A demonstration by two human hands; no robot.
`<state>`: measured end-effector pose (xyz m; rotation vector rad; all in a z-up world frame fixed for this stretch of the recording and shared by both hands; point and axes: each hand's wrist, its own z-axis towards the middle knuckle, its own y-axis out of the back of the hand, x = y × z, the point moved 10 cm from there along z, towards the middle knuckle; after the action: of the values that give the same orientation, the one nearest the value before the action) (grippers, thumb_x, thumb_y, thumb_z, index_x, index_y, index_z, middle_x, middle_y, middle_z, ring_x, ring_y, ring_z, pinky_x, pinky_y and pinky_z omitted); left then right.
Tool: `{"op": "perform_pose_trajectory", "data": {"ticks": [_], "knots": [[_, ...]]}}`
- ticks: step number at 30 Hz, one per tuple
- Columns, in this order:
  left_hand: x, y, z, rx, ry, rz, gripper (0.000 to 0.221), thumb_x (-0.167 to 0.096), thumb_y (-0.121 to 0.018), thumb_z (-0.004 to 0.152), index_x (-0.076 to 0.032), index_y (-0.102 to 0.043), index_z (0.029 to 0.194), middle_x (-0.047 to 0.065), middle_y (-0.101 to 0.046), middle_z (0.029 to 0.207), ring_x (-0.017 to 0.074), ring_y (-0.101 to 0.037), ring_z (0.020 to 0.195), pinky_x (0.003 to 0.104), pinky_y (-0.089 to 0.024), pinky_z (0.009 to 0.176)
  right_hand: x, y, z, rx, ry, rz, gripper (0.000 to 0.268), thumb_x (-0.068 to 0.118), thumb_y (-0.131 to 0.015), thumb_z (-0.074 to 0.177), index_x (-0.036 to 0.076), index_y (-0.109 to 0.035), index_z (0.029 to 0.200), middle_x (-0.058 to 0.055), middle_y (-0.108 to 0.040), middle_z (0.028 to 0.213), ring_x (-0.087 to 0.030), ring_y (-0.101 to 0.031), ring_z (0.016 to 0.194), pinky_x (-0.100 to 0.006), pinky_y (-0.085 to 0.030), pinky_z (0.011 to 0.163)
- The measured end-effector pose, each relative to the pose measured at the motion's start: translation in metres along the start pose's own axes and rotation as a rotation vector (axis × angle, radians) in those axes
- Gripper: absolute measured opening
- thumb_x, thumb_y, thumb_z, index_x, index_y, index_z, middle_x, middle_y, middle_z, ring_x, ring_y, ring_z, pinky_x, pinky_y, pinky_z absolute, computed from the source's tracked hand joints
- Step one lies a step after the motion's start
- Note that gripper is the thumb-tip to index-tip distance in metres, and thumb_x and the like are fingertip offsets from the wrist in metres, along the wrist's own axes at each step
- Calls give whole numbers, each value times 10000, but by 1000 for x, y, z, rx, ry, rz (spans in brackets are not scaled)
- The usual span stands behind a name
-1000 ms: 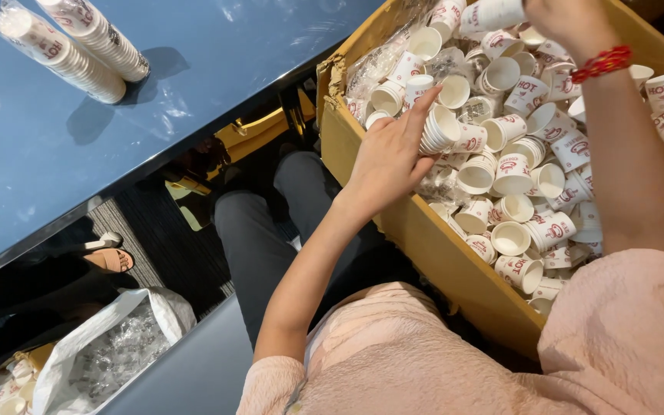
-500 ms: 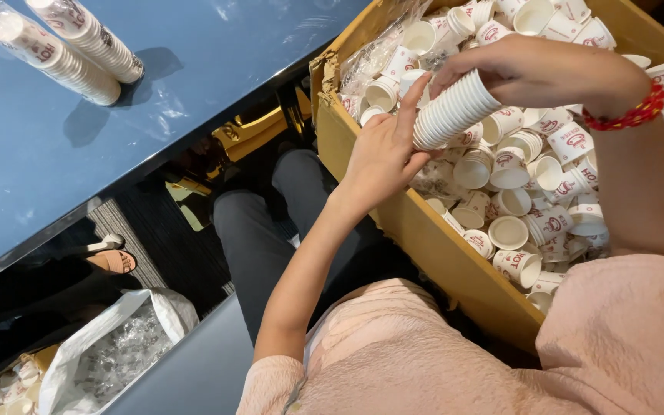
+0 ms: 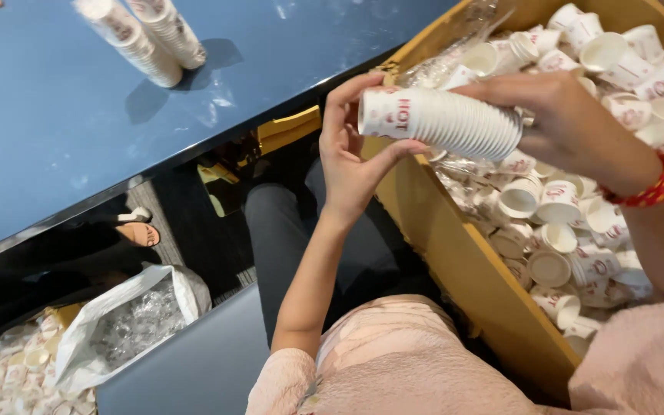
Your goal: The recorder takes small paper cups from a large box, stacks them, and wraps the stacks in plastic film.
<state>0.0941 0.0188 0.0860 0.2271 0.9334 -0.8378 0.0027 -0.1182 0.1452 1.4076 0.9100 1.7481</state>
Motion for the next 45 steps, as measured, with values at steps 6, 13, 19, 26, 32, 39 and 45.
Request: {"op": "perform_pose_trajectory", "data": {"ticks": [6,13,19,26,32,39,45], "knots": [[44,30,-27,-452,235,-497,635,-230,-695,1016,-53,-372,1533,101,-621,1290,200,-617,1230,365,-500,1097,38,-56,37,-86,25,-234,457,60,-711,891,-9,-616,1333,-198,-716,976,-337,-705,802,-414,-549,697],[77,80,-54,-887,344,-561,479,-407,-444,1091,-101,-332,1442,138,-611,1048,230,-665,911,401,-595,836,48,-141,72,260,-43,-26,855,-56,-602,838,-29,-173,1577,-267,-415,1385,-387,-678,912,-413,-566,779],[96,157,-39,-1010,223,-380,441,-426,-456,1086,-61,-389,1325,116,-599,1018,210,-635,772,384,-565,658,83,-101,80,150,110,-4,887,108,-737,830,6,-219,1543,-264,-287,1544,-377,-652,1059,-397,-570,818],[122,277,-20,-861,-67,323,609,-332,-607,1099,-78,-277,1543,163,-534,1327,272,-590,1183,410,-514,1036,12,7,32,-205,25,-310,747,187,-708,949,15,-325,1567,-222,-424,1482,-347,-642,1184,-394,-566,1018],[128,288,-7,-647,3,594,613,-279,-667,1089,-98,-298,1544,172,-467,1512,310,-500,1410,437,-396,1194,-115,2,-9,-116,-307,-400,432,254,-691,1065,15,-617,1418,-207,-676,1226,-285,-697,1102,-388,-578,955],[145,304,0,-496,1,534,601,-271,-636,1099,-126,-269,1553,164,-455,1514,301,-504,1407,461,-399,1195,-161,-53,4,55,-325,-426,524,377,-692,985,-11,-667,1337,-216,-710,1102,-349,-686,984,-474,-540,878],[159,308,2,-409,27,445,577,-294,-586,1140,-154,-252,1589,155,-446,1560,304,-471,1457,459,-352,1253,-155,-44,10,-39,-342,-542,288,342,-737,1048,69,-729,1138,-149,-708,943,-315,-655,925,-453,-518,907]]}}
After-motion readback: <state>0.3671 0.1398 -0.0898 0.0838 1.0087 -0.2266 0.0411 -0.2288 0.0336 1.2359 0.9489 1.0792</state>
